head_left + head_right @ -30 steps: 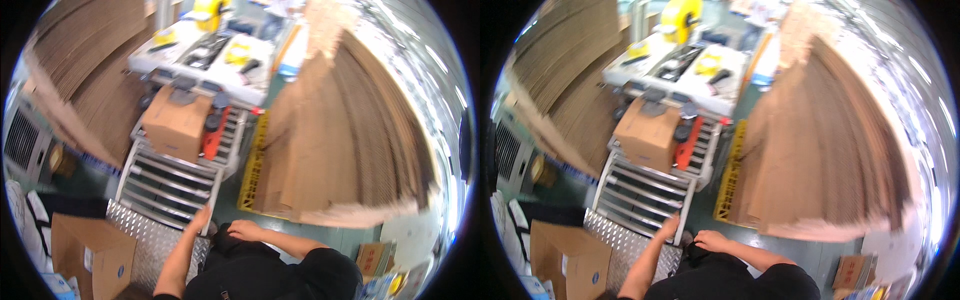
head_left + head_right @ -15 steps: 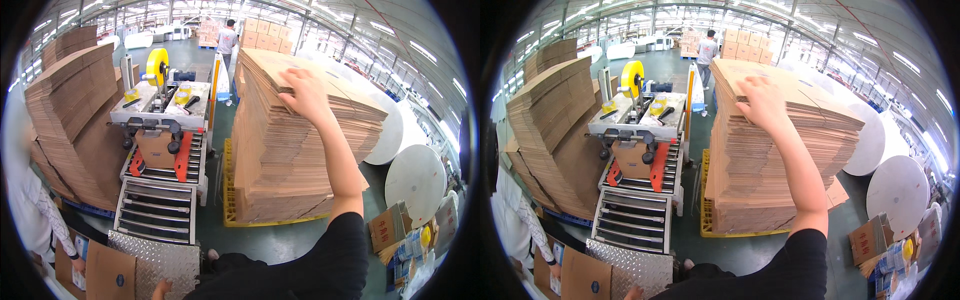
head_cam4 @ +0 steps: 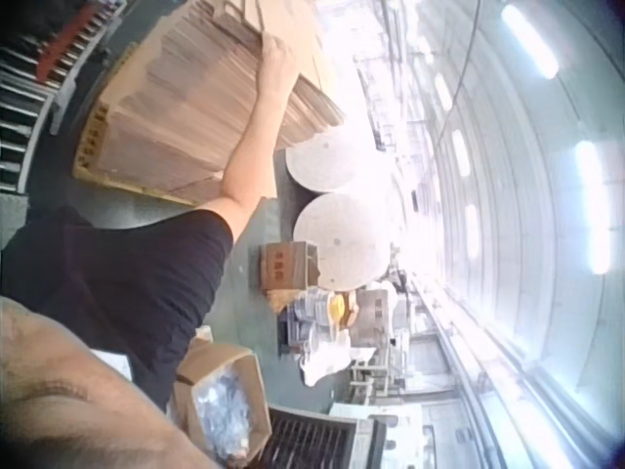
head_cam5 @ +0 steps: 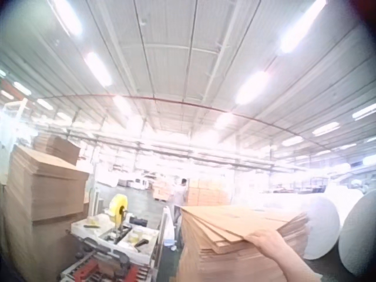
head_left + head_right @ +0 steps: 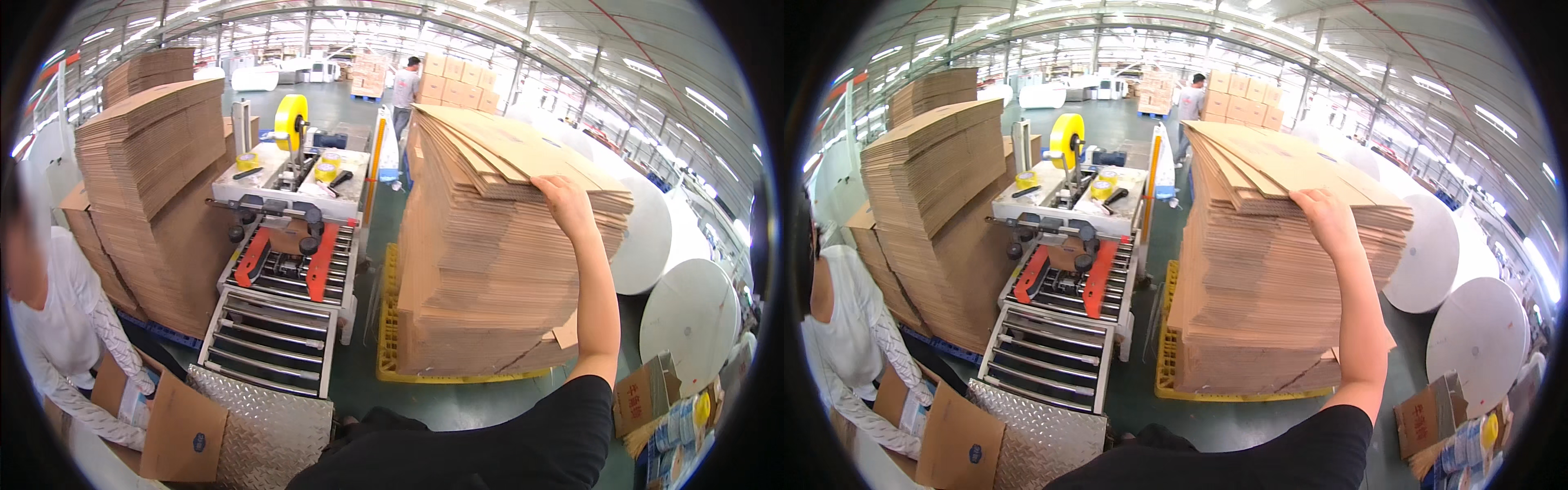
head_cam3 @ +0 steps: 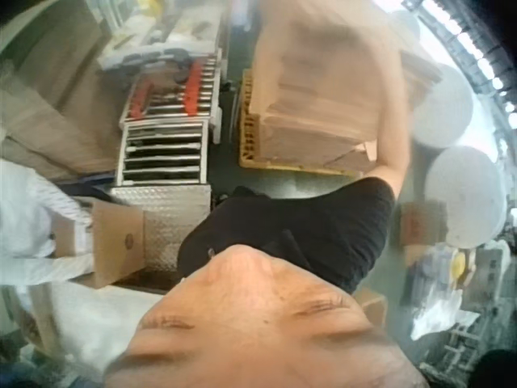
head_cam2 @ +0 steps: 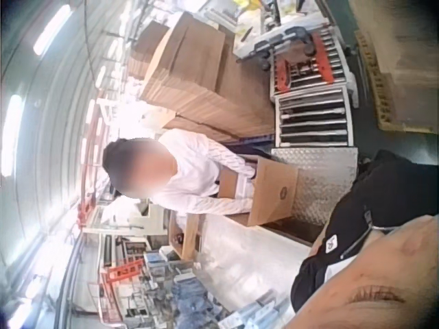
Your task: The person picks up boxes from a table, places them into a larger shipping carton, and then pushes the carton onto a conveyor belt. The person also handles cardboard sheets to prepare new cartons.
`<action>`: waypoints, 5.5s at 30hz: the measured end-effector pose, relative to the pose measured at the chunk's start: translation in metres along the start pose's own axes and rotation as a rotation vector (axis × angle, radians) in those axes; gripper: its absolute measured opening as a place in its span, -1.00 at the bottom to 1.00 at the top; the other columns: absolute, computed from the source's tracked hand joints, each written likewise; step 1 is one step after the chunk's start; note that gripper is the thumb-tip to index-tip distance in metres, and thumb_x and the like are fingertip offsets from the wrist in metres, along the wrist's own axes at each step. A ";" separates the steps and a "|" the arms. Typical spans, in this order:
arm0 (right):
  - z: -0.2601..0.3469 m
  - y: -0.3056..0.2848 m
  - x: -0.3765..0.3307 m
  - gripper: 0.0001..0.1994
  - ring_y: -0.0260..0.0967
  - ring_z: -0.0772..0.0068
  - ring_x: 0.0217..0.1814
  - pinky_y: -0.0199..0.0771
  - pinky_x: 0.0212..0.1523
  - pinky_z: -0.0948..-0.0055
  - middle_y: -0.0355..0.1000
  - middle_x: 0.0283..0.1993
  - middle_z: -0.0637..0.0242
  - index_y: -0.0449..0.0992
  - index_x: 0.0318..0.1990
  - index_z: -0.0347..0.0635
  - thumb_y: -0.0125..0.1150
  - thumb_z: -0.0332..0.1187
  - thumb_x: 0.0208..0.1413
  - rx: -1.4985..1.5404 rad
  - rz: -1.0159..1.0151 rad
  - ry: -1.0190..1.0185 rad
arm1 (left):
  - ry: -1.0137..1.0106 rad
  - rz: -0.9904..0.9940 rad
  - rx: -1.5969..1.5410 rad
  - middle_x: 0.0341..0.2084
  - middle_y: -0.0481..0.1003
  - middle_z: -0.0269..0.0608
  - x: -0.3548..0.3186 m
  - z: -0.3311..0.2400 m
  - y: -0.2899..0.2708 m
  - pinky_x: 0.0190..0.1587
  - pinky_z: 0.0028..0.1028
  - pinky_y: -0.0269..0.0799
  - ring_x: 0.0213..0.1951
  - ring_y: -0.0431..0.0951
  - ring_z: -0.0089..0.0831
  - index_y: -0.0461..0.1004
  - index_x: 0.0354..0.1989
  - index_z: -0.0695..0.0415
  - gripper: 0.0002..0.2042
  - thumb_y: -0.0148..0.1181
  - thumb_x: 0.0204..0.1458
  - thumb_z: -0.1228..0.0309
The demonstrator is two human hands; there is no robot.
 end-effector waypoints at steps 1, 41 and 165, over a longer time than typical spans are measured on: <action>-0.004 -0.003 -0.006 -0.74 0.39 0.21 -0.22 0.39 -0.20 0.31 0.45 -0.31 0.30 0.47 -0.22 -0.15 0.16 -0.51 -0.16 -0.005 -0.005 -0.009 | -0.015 0.007 0.016 -0.28 0.52 0.05 -0.003 0.003 0.000 -0.14 -0.29 0.41 -0.17 0.53 -0.16 0.39 0.01 0.21 -0.56 0.08 0.03 0.16; 0.511 0.161 0.011 -0.80 0.31 0.31 -0.24 0.24 -0.22 0.29 0.35 -0.30 0.36 0.44 -0.36 -0.07 0.19 -0.34 -0.25 1.472 -0.048 -0.973 | -0.437 -1.023 0.186 -0.67 0.44 0.03 -0.374 -0.214 -0.304 -0.46 -0.21 0.35 -0.52 0.47 -0.02 0.51 -0.58 0.19 -0.70 0.22 -0.13 0.16; 0.541 0.240 0.044 -0.10 0.18 0.10 0.23 0.13 0.24 0.20 0.17 0.22 0.01 0.01 0.28 -0.33 0.36 -0.21 -0.22 2.748 1.184 0.803 | 0.417 -1.505 0.010 0.02 0.24 0.12 -0.466 -0.155 -0.191 -0.09 -0.15 0.28 -0.06 0.31 0.05 -0.01 0.31 0.02 -0.14 0.32 -0.25 0.40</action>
Point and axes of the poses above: each hand's wrist, its own x-axis towards the middle knuckle, its own y-axis out of the palm, z = x × y, the point moved 5 cm from there along x, towards the middle knuckle
